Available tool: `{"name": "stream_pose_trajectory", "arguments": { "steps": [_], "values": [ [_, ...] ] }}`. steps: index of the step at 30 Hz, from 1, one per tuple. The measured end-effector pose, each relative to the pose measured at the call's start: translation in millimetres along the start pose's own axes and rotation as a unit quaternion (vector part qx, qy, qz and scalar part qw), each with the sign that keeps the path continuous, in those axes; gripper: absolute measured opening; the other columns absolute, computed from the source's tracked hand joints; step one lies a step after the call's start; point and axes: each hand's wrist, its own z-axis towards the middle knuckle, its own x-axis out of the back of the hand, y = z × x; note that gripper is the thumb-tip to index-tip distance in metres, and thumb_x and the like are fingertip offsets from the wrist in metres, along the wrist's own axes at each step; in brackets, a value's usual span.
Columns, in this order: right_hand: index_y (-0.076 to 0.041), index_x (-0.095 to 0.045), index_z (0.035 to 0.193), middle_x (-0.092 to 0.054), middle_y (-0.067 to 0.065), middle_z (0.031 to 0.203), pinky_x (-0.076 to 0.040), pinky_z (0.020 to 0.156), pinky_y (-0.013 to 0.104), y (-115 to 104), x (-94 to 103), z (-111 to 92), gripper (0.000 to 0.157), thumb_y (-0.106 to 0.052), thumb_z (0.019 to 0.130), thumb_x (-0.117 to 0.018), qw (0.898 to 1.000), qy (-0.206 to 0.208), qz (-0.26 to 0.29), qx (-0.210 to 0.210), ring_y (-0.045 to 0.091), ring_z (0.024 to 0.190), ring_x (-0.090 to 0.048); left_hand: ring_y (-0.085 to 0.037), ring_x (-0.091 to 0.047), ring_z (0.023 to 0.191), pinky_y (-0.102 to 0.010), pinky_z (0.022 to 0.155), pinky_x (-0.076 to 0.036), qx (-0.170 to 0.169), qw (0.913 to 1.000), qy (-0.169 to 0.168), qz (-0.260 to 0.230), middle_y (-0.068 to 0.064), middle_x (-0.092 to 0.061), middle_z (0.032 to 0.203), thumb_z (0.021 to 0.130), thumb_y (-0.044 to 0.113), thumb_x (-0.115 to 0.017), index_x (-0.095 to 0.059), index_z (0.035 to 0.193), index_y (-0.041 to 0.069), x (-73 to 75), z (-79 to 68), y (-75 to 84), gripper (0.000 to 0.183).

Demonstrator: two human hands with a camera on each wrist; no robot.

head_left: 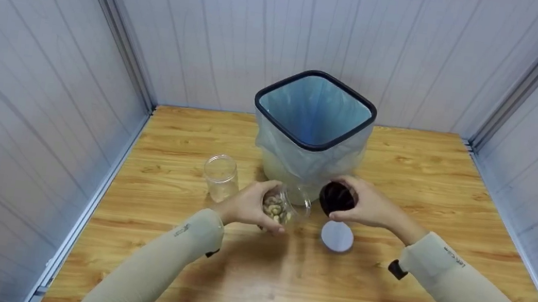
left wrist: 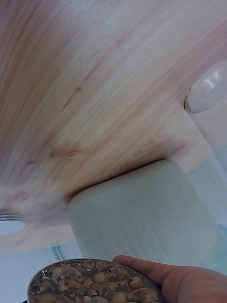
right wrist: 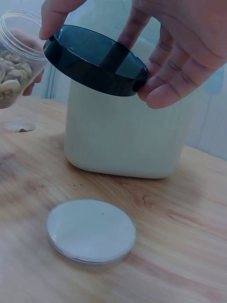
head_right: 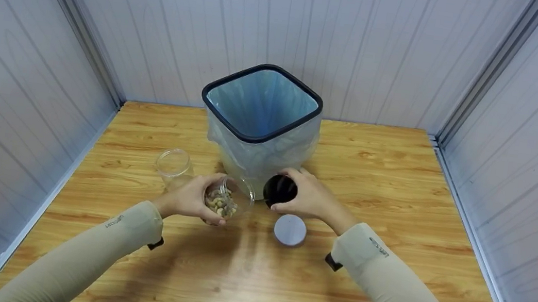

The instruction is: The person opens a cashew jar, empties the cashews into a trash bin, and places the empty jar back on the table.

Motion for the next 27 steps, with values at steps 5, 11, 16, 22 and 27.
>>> {"name": "stream_pose_trajectory", "arguments": {
  "steps": [5,11,16,22,27],
  "values": [
    [-0.002,-0.056,0.153,-0.064,0.023,0.147,-0.049,0.111,0.065,8.4,1.2,1.1,0.086,-0.039,0.084,-0.091,1.0,0.008,-0.009,-0.004,0.044,0.133,-0.062,-0.024,-0.068,0.118,-0.038,0.098,-0.063,0.022,0.9995,0.003,-0.022,-0.014,-0.069,0.138,0.07,0.034,-0.104,-0.05,0.156,-0.001,0.9,-1.6,0.6,0.107],
    [0.0,-0.056,0.152,-0.064,0.025,0.146,-0.049,0.11,0.066,21.4,3.4,2.7,0.086,-0.039,0.084,-0.09,1.0,0.012,-0.02,-0.01,0.046,0.132,-0.062,-0.023,-0.068,0.118,-0.042,0.106,-0.058,0.023,0.9997,0.01,-0.007,-0.014,-0.07,0.136,0.075,0.037,-0.099,-0.054,0.153,0.001,1.8,-1.0,-1.0,0.097],
    [0.0,-0.053,0.155,-0.063,0.028,0.146,-0.049,0.11,0.067,33.6,6.7,2.2,0.088,-0.04,0.085,-0.089,0.999,0.016,-0.021,-0.029,0.047,0.133,-0.061,-0.021,-0.068,0.116,-0.043,0.106,-0.058,0.01,0.9999,0.009,0.005,-0.012,-0.071,0.134,0.076,0.04,-0.097,-0.054,0.152,-0.001,1.8,-1.2,-1.9,0.096],
    [0.001,-0.052,0.156,-0.063,0.029,0.144,-0.048,0.111,0.067,50.6,8.0,0.9,0.09,-0.039,0.085,-0.089,0.998,0.019,-0.027,-0.05,0.047,0.132,-0.06,-0.021,-0.069,0.115,-0.041,0.104,-0.059,0.003,0.9999,0.011,0.005,-0.011,-0.071,0.132,0.075,0.038,-0.099,-0.056,0.151,0.001,1.3,-1.1,-2.1,0.095],
    [0.001,-0.053,0.154,-0.063,0.03,0.142,-0.049,0.108,0.068,61.5,9.4,-2.1,0.09,-0.042,0.084,-0.089,0.997,0.021,-0.047,-0.063,0.049,0.129,-0.061,-0.021,-0.069,0.116,-0.041,0.103,-0.06,-0.007,0.9999,0.015,0.004,-0.009,-0.071,0.131,0.074,0.035,-0.101,-0.057,0.148,0.005,0.2,0.1,-2.5,0.091]
  ]
}}
